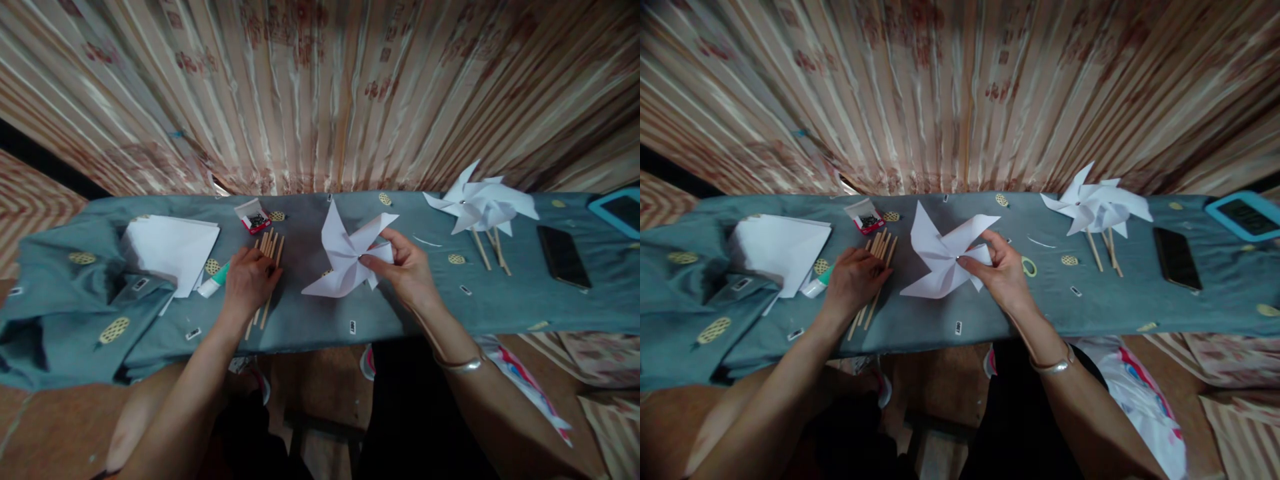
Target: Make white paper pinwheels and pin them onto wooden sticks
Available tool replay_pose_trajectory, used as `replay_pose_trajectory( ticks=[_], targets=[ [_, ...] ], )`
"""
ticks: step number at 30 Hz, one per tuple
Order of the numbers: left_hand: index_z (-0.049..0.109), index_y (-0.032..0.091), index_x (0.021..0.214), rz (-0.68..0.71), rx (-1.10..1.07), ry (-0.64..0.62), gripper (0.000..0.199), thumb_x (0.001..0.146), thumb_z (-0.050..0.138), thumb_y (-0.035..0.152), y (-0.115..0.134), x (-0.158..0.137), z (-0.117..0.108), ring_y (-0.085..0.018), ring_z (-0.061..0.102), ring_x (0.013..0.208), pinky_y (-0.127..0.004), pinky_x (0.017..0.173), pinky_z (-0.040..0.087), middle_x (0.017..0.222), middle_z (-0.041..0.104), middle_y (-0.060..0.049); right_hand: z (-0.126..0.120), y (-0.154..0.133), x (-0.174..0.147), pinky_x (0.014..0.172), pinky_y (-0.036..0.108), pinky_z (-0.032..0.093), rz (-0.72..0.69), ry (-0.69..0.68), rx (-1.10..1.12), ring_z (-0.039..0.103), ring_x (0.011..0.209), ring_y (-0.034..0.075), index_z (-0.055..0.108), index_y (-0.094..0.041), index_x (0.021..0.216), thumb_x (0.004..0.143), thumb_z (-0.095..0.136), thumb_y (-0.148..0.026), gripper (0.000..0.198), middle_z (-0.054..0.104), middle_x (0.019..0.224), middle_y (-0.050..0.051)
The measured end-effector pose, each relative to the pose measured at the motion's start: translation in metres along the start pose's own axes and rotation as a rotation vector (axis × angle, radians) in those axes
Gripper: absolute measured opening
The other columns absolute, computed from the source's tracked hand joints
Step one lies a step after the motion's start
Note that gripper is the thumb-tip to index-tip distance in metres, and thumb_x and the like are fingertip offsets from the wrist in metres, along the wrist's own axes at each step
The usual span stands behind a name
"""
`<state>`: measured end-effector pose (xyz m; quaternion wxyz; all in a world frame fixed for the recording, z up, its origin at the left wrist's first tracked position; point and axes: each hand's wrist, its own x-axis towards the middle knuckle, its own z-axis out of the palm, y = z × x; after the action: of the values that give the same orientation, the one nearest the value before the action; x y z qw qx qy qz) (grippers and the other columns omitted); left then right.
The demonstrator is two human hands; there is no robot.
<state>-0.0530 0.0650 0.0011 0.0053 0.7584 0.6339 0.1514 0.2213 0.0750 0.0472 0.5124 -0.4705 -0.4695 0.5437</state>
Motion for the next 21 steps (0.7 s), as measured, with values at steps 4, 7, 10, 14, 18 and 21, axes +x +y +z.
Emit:
replay_pose_trajectory(
  ticks=[4,7,10,14,18,21],
  targets=[
    [0.074,0.017,0.073,-0.034,-0.173,0.049,0.018,0.082,0.062,0.026,0.003,0.000,-0.001,-0.026,0.059,0.084,-0.040,0.082,0.048,0.079,0.067,-0.010,0.000,-0.001,-0.002,0.060,0.028,0.056,-0.003,-0.011,-0.020,0.065,0.059,0.014,0.064,-0.023,0.107,0.060,0.086,-0.029,0.052,0.074,0.076,-0.004],
    [0.075,0.018,0.075,-0.140,-0.541,0.142,0.017,0.079,0.064,0.031,0.015,-0.003,-0.008,-0.023,0.062,0.080,-0.036,0.077,0.049,0.081,0.069,-0.007,0.004,-0.003,-0.008,0.063,0.030,0.058,-0.033,-0.043,-0.068,0.069,0.065,0.017,0.061,-0.023,0.114,0.064,0.084,-0.031,0.055,0.075,0.079,-0.003],
    [0.074,0.019,0.076,-0.290,-1.032,0.076,0.021,0.075,0.067,0.039,0.034,-0.009,-0.015,-0.018,0.062,0.070,-0.029,0.065,0.049,0.076,0.069,-0.004,0.010,-0.008,-0.019,0.060,0.029,0.059,-0.131,-0.046,-0.233,0.072,0.069,0.019,0.057,-0.023,0.121,0.071,0.080,-0.033,0.056,0.076,0.083,0.000],
    [0.072,0.018,0.074,-0.514,-1.435,-0.082,0.021,0.067,0.071,0.038,0.055,-0.014,-0.019,-0.013,0.054,0.052,-0.024,0.052,0.043,0.059,0.062,0.001,0.019,-0.015,-0.035,0.073,0.030,0.061,-0.427,-0.053,-0.588,0.075,0.084,0.019,0.050,-0.024,0.133,0.083,0.072,-0.026,0.055,0.077,0.090,0.001],
    [0.072,0.015,0.070,-0.580,-1.563,-0.138,0.019,0.060,0.074,0.030,0.064,-0.016,-0.025,-0.010,0.050,0.053,-0.021,0.048,0.036,0.062,0.063,-0.001,0.021,-0.022,-0.046,0.086,0.034,0.060,-0.701,-0.079,-0.780,0.076,0.086,0.018,0.040,-0.025,0.143,0.090,0.063,-0.018,0.059,0.078,0.095,0.001],
    [0.072,0.014,0.072,-0.585,-1.622,-0.202,0.022,0.060,0.077,0.032,0.064,-0.019,-0.031,-0.009,0.048,0.048,-0.022,0.047,0.035,0.056,0.060,0.000,0.020,-0.026,-0.049,0.087,0.036,0.060,-0.856,-0.054,-0.842,0.075,0.093,0.021,0.041,-0.024,0.142,0.091,0.062,-0.015,0.057,0.076,0.105,0.006]
  ],
)
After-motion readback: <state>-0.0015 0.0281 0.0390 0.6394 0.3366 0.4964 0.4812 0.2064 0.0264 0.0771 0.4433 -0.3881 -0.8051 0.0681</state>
